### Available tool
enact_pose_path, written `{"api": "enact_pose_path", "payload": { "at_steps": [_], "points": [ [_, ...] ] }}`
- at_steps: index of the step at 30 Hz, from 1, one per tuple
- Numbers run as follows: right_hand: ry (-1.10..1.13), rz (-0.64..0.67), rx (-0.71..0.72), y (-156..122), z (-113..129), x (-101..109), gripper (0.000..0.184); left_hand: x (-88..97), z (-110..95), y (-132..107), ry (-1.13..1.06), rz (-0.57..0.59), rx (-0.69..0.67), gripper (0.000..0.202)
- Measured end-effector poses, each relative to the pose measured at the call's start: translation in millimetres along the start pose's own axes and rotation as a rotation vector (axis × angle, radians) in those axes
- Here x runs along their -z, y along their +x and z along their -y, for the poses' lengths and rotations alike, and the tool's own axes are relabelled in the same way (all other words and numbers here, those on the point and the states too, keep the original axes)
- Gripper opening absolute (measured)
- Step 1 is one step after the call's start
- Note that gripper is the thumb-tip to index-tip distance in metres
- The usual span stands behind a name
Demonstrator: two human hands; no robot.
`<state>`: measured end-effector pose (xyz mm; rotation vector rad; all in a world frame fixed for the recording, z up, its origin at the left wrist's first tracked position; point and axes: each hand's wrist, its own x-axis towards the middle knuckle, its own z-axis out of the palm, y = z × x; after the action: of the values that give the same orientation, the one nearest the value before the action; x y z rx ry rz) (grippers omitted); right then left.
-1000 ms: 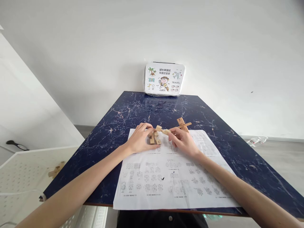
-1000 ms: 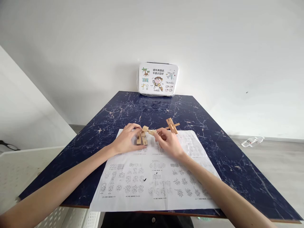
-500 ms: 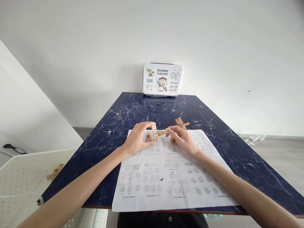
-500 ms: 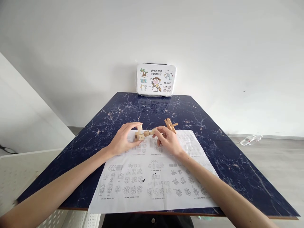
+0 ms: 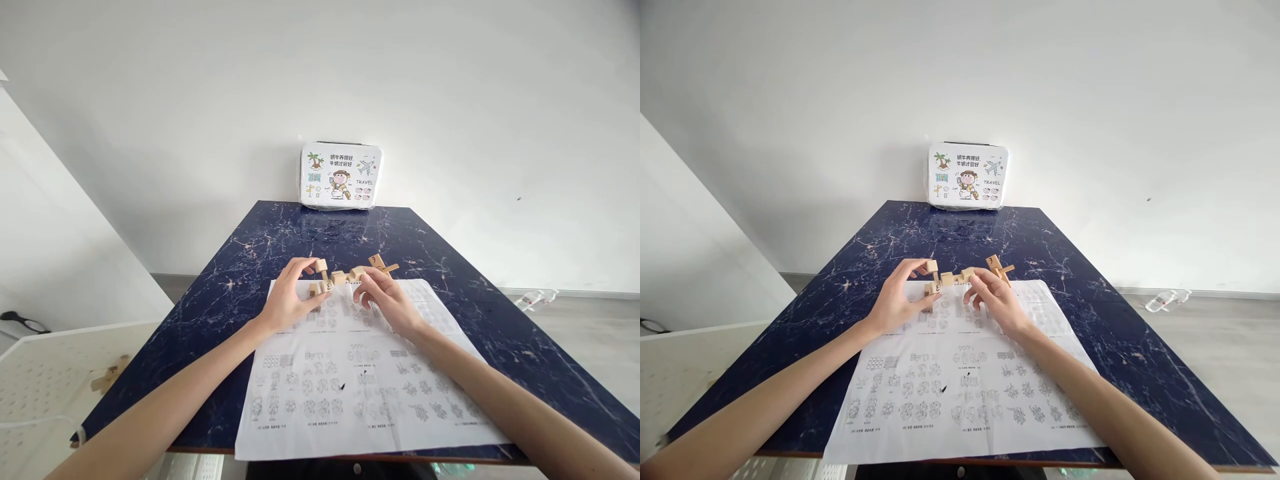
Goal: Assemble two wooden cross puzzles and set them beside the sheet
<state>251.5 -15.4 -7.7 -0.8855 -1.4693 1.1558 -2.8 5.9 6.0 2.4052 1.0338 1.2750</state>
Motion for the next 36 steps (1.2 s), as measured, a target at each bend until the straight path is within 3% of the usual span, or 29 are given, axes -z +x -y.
{"api": "enact_pose_path", "payload": {
  "at_steps": [3,8,11,16,20,24,28,33,36],
  "points": [
    [0.083,0.058,-0.023,-1,2,1,0.036,-0.6,-1,0,0.002,0.012,-0.004,0.059],
    [0.111,0.386,-0.041,-4,6,-4,0.037,-4.1,-3,-4,0.062,0.075,-0.139,0.054],
    [0.119,0.487,-0.063,-6,7,-8,0.037,-5.8,-6,-7,0.033,0.139,-0.141,0.051],
    [0.096,0.32,-0.055,-5,7,-7,0.039,-6.1,-14,-7,-0.236,0.159,0.111,0.06],
    [0.103,0.184,-0.059,-3,5,-4,0.043,-1.4,-20,-2,-0.609,0.229,0.422,0.038],
    [0.085,0.221,-0.039,-4,5,-6,0.041,3.6,-26,0,-0.672,0.462,0.438,0.055],
    [0.05,0.274,-0.003,-5,6,-9,0.037,1.5,-27,0,-0.718,0.648,0.402,0.053],
    [0.032,0.092,-0.036,-3,5,-9,0.037,-2.8,-21,1,-0.824,0.495,0.496,0.049],
    [0.096,0.076,-0.073,-1,5,-9,0.04,-3.2,-18,1,-0.849,0.413,0.555,0.045]
  ]
}}
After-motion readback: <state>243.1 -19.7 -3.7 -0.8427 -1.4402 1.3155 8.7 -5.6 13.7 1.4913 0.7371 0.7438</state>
